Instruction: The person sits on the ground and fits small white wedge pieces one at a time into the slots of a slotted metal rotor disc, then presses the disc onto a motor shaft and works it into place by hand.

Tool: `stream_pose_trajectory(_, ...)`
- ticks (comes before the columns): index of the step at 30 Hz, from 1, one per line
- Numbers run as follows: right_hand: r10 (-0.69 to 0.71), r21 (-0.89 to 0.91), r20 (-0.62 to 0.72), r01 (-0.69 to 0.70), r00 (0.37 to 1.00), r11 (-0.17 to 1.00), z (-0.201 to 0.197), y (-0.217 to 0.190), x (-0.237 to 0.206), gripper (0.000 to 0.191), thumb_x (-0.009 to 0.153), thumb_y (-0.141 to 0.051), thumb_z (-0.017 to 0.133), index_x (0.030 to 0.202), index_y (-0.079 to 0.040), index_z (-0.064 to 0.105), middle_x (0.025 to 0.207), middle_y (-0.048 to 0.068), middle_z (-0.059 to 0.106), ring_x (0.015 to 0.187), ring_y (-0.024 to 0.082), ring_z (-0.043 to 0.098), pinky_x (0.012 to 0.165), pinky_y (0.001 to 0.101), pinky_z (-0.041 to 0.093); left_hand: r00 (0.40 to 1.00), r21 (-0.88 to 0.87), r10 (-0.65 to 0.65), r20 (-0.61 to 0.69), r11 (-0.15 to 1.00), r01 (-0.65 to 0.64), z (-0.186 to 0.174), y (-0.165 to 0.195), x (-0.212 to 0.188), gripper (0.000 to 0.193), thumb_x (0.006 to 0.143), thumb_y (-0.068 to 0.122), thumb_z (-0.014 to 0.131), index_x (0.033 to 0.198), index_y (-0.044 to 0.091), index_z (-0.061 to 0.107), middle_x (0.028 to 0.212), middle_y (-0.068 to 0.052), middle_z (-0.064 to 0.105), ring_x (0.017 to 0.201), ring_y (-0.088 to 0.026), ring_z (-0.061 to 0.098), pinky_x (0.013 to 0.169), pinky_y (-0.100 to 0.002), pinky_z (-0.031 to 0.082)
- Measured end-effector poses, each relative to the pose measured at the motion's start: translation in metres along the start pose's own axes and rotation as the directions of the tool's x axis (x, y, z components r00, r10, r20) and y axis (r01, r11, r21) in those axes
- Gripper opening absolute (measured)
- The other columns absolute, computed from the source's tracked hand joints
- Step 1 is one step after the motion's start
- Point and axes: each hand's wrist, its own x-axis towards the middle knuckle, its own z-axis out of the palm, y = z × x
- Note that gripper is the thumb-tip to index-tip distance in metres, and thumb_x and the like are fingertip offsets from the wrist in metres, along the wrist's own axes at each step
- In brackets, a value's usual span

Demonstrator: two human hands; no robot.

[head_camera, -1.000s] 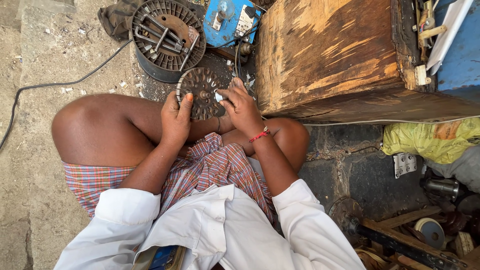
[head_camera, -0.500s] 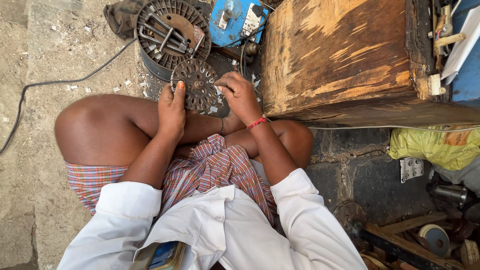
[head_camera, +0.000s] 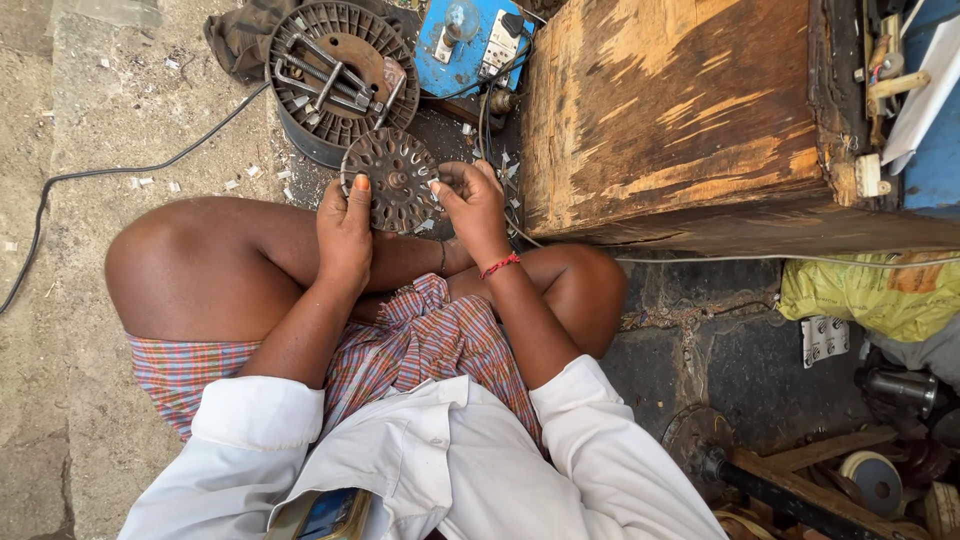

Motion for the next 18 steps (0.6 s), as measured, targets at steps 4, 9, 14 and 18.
stream_pose_trajectory(4,0.148,0.187,0.059,-0.157,0.987,0.970,0.000,0.010,0.002,0.025,0.096,-0.002,0.071,0.121,-0.002,0.067,0.098,0.005,0.069,0.073,0.007,0.067,0.062,0.0211,0.057,0.999,0.014,0.036,0.000,0.999,-0.036,-0.001,0.002,-0.006,0.035,0.109,0.036,0.056,0.122,0.004,0.059,0.104,-0.003,0.069,0.082,-0.007,0.066,0.061,-0.022,0.057)
stream_pose_trajectory(9,0.082,0.272,0.101,-0.107,0.991,0.956,-0.007,0.005,0.006,0.026,0.098,0.000,0.065,0.124,-0.004,0.067,0.095,0.001,0.062,0.074,0.008,0.065,0.061,0.0230,0.055,0.996,0.024,0.036,-0.087,0.999,-0.034,-0.002,0.012,-0.002,0.034,0.107,0.036,0.058,0.117,0.004,0.059,0.099,-0.002,0.067,0.079,-0.008,0.063,0.062,-0.024,0.056)
stream_pose_trajectory(14,-0.003,0.295,0.132,-0.036,0.991,0.955,-0.007,-0.010,0.044,0.020,0.101,0.001,0.059,0.115,0.000,0.072,0.103,0.005,0.067,0.084,0.013,0.070,0.074,0.0271,0.060,0.958,0.081,0.240,-0.157,0.970,-0.230,-0.021,0.049,0.006,0.037,0.113,0.039,0.060,0.118,0.002,0.059,0.108,-0.003,0.067,0.098,-0.010,0.061,0.089,-0.028,0.052)
stream_pose_trajectory(18,-0.329,-0.191,0.196,0.365,0.924,0.911,0.019,-0.035,0.078,0.017,0.099,-0.007,0.066,0.113,-0.003,0.076,0.112,0.007,0.067,0.099,0.019,0.071,0.090,0.0337,0.060,0.889,0.033,0.406,-0.213,0.912,-0.409,-0.037,0.085,0.016,0.037,0.111,0.038,0.061,0.124,0.004,0.057,0.116,-0.006,0.068,0.106,-0.014,0.065,0.095,-0.029,0.056)
